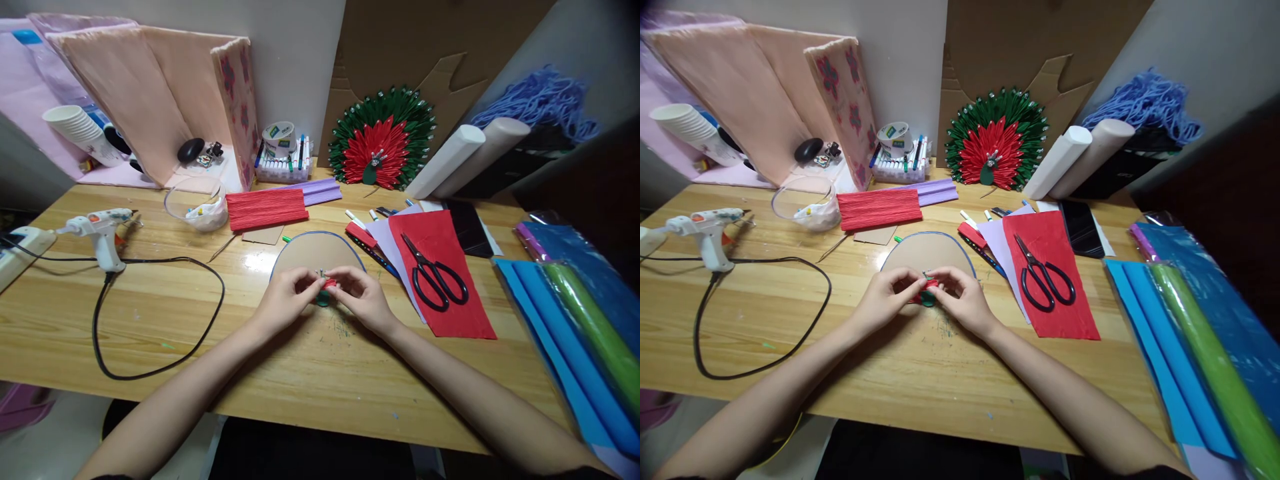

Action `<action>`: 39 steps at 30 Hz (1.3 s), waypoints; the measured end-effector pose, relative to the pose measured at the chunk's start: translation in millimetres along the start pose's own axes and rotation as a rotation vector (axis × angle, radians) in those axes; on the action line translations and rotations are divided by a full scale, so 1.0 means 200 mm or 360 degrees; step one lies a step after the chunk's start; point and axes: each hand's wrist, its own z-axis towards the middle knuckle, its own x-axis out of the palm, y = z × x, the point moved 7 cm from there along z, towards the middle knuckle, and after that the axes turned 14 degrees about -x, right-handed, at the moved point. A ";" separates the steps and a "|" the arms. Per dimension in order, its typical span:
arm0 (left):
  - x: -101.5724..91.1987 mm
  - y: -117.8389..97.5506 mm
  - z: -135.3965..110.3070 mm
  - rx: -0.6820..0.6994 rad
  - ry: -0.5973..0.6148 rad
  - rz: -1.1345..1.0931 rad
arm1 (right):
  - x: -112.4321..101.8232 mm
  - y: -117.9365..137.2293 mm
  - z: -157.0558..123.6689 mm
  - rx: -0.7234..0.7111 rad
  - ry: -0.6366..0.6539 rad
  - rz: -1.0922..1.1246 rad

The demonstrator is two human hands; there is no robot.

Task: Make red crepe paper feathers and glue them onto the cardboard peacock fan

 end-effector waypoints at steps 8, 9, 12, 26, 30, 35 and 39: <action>-0.01 0.00 0.01 -0.0070 -0.0002 -0.0078 | 0.00 0.01 0.00 0.0000 -0.0012 0.0011; -0.02 0.00 0.01 -0.0069 -0.0021 -0.0105 | 0.00 0.01 0.01 0.0003 -0.0020 0.0013; -0.02 0.00 0.01 -0.0022 -0.0060 -0.0190 | -0.01 0.01 0.02 0.0022 -0.0045 0.0058; -0.15 -0.02 0.01 -0.0081 -0.0296 -0.0250 | -0.19 0.02 0.09 0.0081 -0.0087 -0.0515; -0.22 0.01 0.03 -0.0170 -0.0361 -0.0311 | -0.27 0.01 0.11 0.0112 0.0092 -0.1115; -0.30 0.03 0.04 -0.0244 -0.0427 -0.0353 | -0.27 -0.02 0.10 0.0261 0.0108 -0.1264; -0.32 0.03 0.05 -0.0265 -0.0418 -0.0417 | -0.28 -0.04 0.11 0.0357 0.0063 -0.1123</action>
